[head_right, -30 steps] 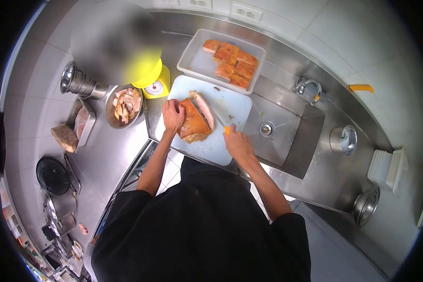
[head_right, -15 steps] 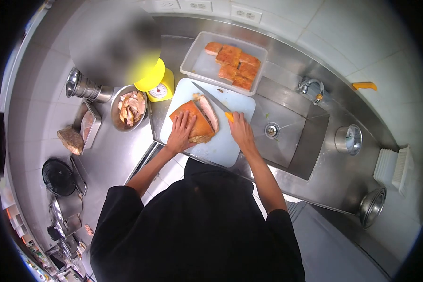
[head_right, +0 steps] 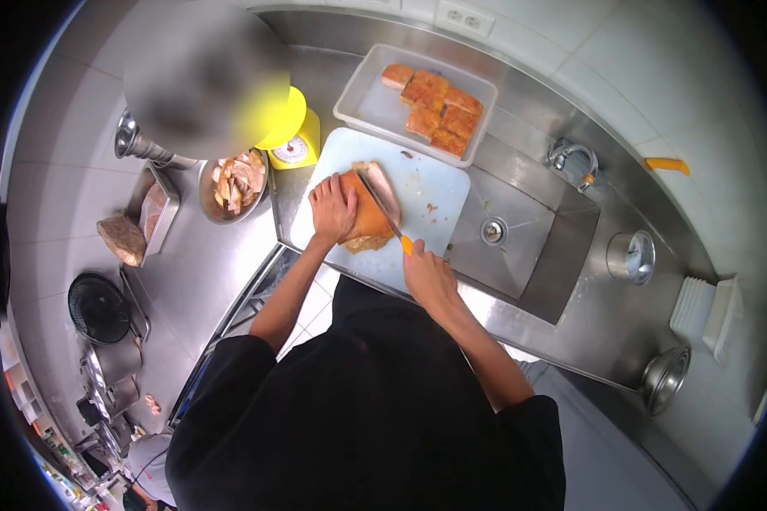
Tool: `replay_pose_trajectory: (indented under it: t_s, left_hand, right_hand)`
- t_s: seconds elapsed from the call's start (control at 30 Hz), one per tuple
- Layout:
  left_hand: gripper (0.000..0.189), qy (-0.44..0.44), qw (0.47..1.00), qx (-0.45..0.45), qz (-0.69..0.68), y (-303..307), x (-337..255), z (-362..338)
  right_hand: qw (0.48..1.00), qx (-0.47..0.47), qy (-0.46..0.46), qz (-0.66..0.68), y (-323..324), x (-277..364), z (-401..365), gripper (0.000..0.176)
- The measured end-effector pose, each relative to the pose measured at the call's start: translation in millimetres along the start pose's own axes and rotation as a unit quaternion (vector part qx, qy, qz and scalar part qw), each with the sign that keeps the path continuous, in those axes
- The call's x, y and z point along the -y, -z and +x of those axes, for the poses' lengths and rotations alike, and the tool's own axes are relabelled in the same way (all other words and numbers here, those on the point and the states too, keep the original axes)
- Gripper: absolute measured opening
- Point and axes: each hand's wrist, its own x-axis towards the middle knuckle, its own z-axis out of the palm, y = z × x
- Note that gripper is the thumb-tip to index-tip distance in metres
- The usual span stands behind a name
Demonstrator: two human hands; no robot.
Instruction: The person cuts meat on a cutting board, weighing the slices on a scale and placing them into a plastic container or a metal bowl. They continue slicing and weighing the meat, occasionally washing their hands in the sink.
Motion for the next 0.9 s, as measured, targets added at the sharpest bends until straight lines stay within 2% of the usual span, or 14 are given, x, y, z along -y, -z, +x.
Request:
replay_pose_trajectory:
  t_s: [0.07, 0.23, 0.27, 0.37, 0.47, 0.57, 0.67, 0.73, 0.83, 0.9]
  left_hand:
    - [0.059, 0.008, 1.0, -0.011, 0.001, 6.9, -5.6, 6.0]
    - [0.055, 0.024, 0.999, -0.021, -0.016, 11.5, -7.6, 3.7]
    - [0.055, 0.032, 0.999, -0.025, -0.013, 12.3, -8.6, 9.1]
    - [0.053, 0.043, 0.999, -0.014, -0.01, 12.9, -9.1, 6.3]
    - [0.053, 0.051, 0.998, -0.019, -0.023, 9.7, -7.5, 6.7]
    - [0.054, 0.061, 0.998, -0.009, -0.031, 11.6, -2.2, 8.2]
    - [0.063, 0.043, 0.997, 0.011, -0.059, 13.4, 3.0, 9.1]
    - [0.075, 0.006, 0.995, -0.009, -0.097, 11.8, 13.0, 0.8]
    - [0.102, -0.143, 0.984, 0.078, -0.07, 57.4, 12.5, -15.4]
    - [0.114, -0.168, 0.975, 0.145, 0.003, 69.7, 3.8, -27.5]
  right_hand:
    - [1.0, 0.002, 0.001, -0.006, -1.3, -1.8, 5.4, 0.033]
    - [0.997, -0.068, 0.022, -0.015, -101.5, -23.8, 80.8, 0.034]
    - [0.999, -0.03, 0.001, -0.019, -92.0, -20.8, 83.3, 0.037]
    - [1.0, -0.008, 0.014, 0.004, -43.2, -13.5, 58.9, 0.041]
    - [0.999, 0.012, -0.04, 0.025, -79.5, -30.6, 61.9, 0.044]
    - [1.0, -0.013, -0.019, 0.019, -98.1, -44.2, 74.0, 0.044]
    - [0.997, 0.004, 0.035, 0.071, -70.9, -71.5, 82.0, 0.042]
    - [0.999, -0.01, 0.006, 0.044, -24.8, -58.9, 59.5, 0.04]
    - [0.998, -0.043, -0.021, -0.026, 2.8, -65.5, 56.5, 0.038]
    - [0.996, -0.072, -0.019, -0.053, 1.4, -74.8, 60.8, 0.036]
